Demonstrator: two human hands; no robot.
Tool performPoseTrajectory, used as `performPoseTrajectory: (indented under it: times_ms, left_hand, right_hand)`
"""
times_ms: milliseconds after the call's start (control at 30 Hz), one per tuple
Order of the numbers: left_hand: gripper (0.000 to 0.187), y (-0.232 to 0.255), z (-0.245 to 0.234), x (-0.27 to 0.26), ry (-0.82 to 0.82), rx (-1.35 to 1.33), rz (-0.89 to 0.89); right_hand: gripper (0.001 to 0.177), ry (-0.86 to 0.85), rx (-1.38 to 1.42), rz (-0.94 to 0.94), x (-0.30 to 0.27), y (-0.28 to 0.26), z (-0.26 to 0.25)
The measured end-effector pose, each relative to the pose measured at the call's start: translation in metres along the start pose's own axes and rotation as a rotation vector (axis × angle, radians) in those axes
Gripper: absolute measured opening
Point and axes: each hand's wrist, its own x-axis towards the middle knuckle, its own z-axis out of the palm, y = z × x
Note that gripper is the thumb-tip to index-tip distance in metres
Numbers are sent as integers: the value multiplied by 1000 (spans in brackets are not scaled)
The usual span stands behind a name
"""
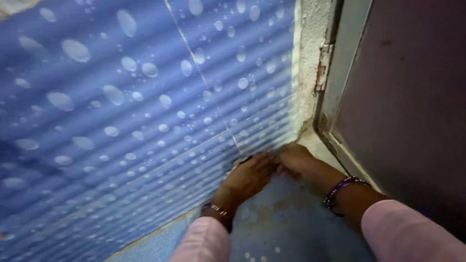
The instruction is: The person wipes down decorative wall tiles with a cloth and continues to clean various sections of the wall and floor.
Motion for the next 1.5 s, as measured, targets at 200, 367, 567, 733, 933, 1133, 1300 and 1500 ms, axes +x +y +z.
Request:
performPoseTrajectory:
  times_ms: [200, 367, 567, 733, 933, 1133, 1300, 1500]
  left_hand:
    - [40, -1, 2, -127, -110, -9, 39]
    - [35, -27, -47, -129, -325, -31, 65]
    - [42, -96, -132, -68, 180, 37, -133]
    - [49, -154, -201, -64, 355, -39, -183]
    - [65, -178, -235, -72, 406, 137, -421]
    - [65, -160, -217, -97, 190, 173, -165]
    - [63, -175, -253, -133, 299, 183, -357]
    - [63, -182, -278, -205, 381, 334, -697]
  right_hand:
    - [23, -57, -202, -8, -20, -29, 18]
    - [18, -75, -211, -103, -43, -56, 23]
    - [17, 118, -189, -291, -62, -92, 23]
    - [18, 470, 43, -618, -98, -126, 1]
    - [14, 484, 287, -800, -119, -153, -4]
    - [13, 421, 180, -746, -141, -168, 17]
    - [28, 351, 259, -904, -167, -194, 35]
    - [35, 290, 200, -1079, -223, -244, 81]
